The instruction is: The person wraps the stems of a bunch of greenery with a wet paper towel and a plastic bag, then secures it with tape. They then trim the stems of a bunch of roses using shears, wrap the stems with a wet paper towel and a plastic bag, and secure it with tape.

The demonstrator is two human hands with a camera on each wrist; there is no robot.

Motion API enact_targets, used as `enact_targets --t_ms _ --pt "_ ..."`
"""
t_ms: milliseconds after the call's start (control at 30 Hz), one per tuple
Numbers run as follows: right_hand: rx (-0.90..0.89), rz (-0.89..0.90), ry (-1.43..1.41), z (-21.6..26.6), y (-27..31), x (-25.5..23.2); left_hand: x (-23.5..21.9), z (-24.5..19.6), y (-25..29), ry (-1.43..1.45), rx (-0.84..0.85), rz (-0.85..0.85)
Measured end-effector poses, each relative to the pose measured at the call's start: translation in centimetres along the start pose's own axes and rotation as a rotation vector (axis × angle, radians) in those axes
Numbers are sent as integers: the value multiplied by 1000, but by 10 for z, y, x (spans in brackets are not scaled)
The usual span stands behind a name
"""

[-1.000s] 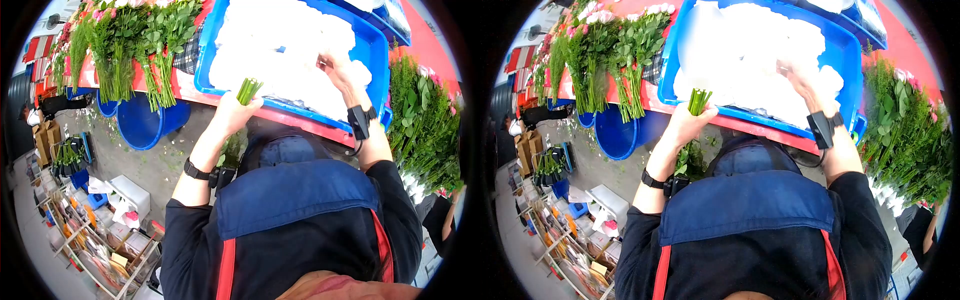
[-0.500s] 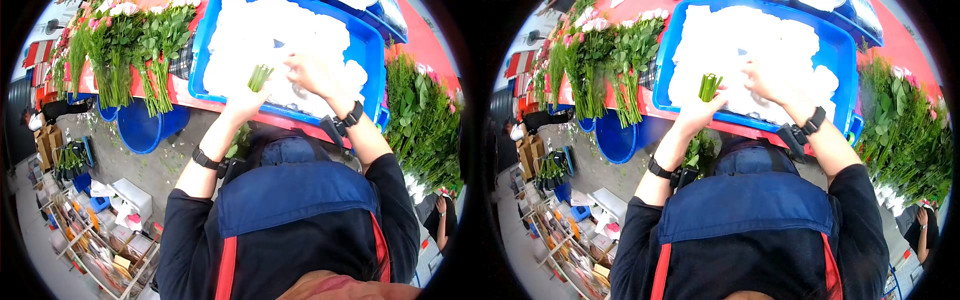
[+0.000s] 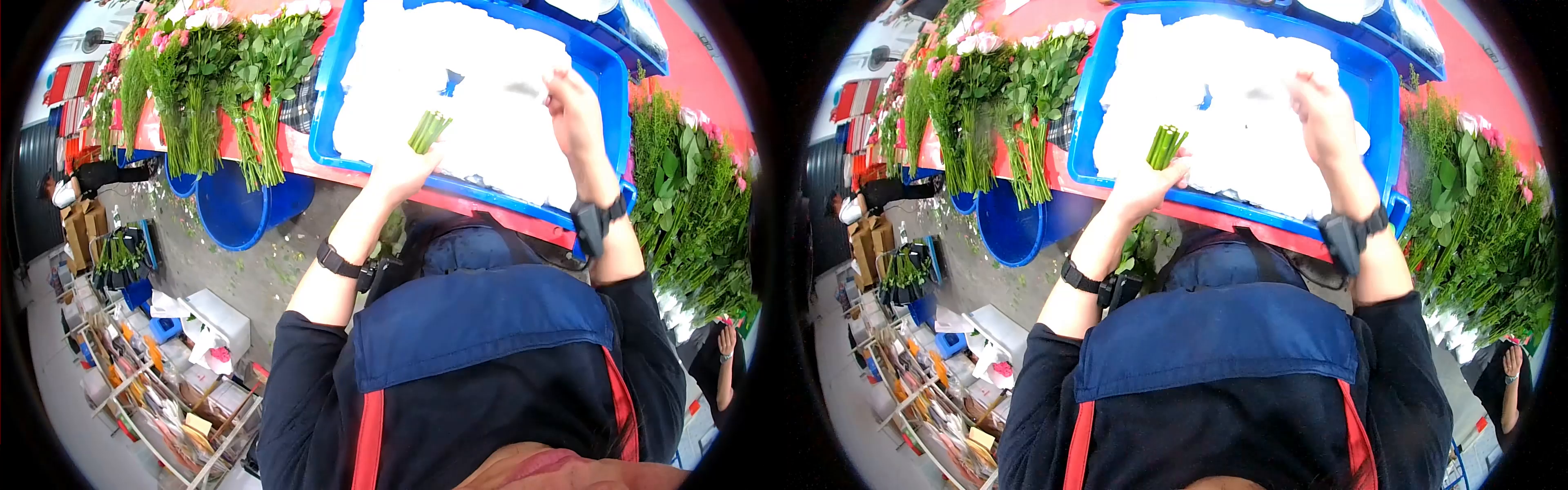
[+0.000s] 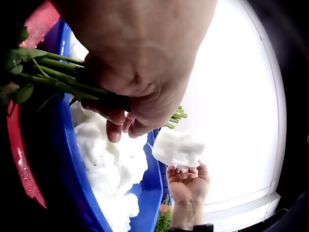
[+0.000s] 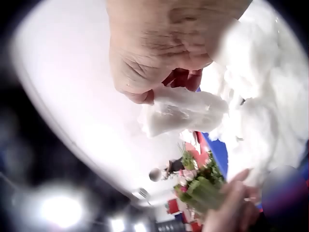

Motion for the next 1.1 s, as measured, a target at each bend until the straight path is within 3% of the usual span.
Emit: enact_targets --t_ms 100,200,300,333,433,467,567,700,800,900,1033,1100 --pt "-44 170 562 -16 50 36 6 -28 10 84 4 22" --pt "-92 228 425 -32 76 67 13 -29 9 4 0 33" --pt "212 99 294 -49 76 44 21 -22 9 -12 -39 39" --pt "111 134 388 -40 75 48 26 -23 10 -15 -47 49" --pt "143 152 584 -33 78 52 34 -27 11 -22 -37 38" --pt "84 79 597 -31 77 46 34 -28 12 -24 -32 25" --pt "212 61 408 -43 75 25 31 -32 13 -23 -60 -21" --pt "246 -108 19 -52 71 -46 24 -30 9 69 -42 -58" --pt "209 -207 -493 -45 71 -84 8 -17 4 64 -86 -144" --pt "154 -47 -736 -33 73 -99 -4 1 0 -38 -87 -190" --pt "266 91 -830 -25 81 -74 4 -12 11 -88 -53 -145" --pt "290 -86 -542 -30 87 -66 6 -10 11 -68 -78 -145"
Point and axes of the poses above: each hand's wrist, its own y-axis away from the middle knuckle, its own x-axis out of the palm, z = x × y, the point moved 10 cm from there along -y, towards the middle knuckle, and after that the axes turned 3 degrees about z, right-handed, at the moved point
